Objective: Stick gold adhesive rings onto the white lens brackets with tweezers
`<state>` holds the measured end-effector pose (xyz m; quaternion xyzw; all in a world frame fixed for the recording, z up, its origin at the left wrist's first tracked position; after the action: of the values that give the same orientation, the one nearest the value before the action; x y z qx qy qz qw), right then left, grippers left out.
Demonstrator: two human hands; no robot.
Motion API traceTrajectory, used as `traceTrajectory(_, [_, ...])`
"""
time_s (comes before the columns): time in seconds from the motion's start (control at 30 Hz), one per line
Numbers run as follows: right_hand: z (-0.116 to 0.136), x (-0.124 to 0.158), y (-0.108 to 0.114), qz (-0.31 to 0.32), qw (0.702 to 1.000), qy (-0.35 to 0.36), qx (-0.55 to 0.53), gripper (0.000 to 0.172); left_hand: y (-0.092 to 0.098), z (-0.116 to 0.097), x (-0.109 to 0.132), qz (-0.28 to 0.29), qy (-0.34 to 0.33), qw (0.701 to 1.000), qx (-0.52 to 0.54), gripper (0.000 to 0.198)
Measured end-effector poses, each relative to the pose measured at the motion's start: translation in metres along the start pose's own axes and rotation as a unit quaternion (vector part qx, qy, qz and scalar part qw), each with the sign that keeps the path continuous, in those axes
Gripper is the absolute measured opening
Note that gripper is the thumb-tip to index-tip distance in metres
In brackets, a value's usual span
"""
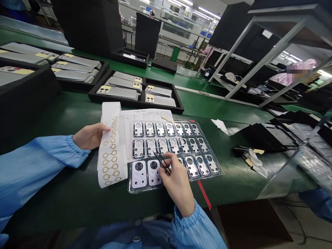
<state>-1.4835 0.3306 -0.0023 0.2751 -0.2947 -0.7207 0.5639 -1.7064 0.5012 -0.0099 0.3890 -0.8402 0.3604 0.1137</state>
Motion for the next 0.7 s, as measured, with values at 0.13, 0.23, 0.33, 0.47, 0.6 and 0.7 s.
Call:
traceTrajectory(0.13, [0.004, -0.001, 0.003, -0.016, 0.999, -0.037, 0.033, 0.033, -0.001, 0.0, 0.002, -0.001, 0.004, 1.0, -0.017, 0.047])
traceTrajectory(0.23, [0.005, -0.001, 0.004, -0.015, 0.997, -0.053, 0.046, 0.034, 0.0, 0.001, 0.003, 0.001, -0.002, 1.0, -0.015, 0.047])
traceTrajectory(0.33, [0.006, 0.0, 0.002, -0.021, 0.997, -0.059, 0.046, 0.035, 0.0, 0.001, 0.002, 0.005, -0.002, 1.0, -0.015, 0.047])
traceTrajectory(0.47, [0.01, 0.001, -0.004, -0.05, 0.995, -0.068, 0.044, 0.036, 0.0, 0.001, 0.002, 0.0, 0.001, 1.0, -0.018, 0.045])
traceTrajectory(0.6, [0.012, 0.004, -0.009, -0.071, 0.993, -0.081, 0.052, 0.037, -0.001, 0.0, 0.002, -0.003, 0.007, 1.0, -0.012, 0.046])
traceTrajectory(0.7, [0.013, 0.005, -0.01, -0.077, 0.992, -0.082, 0.061, 0.036, -0.002, 0.0, 0.003, -0.001, 0.011, 1.0, 0.001, 0.048])
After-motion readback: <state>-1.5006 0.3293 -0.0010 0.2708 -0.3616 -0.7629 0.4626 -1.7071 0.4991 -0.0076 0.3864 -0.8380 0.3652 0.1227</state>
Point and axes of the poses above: each hand's wrist, its own x-axis away from the middle knuckle, its own y-axis out of the back of the hand, z = x × y, the point moved 1 cm from there along -x, towards the middle knuckle, and after that the axes turned 10 degrees about y, right-handed, at the moved point
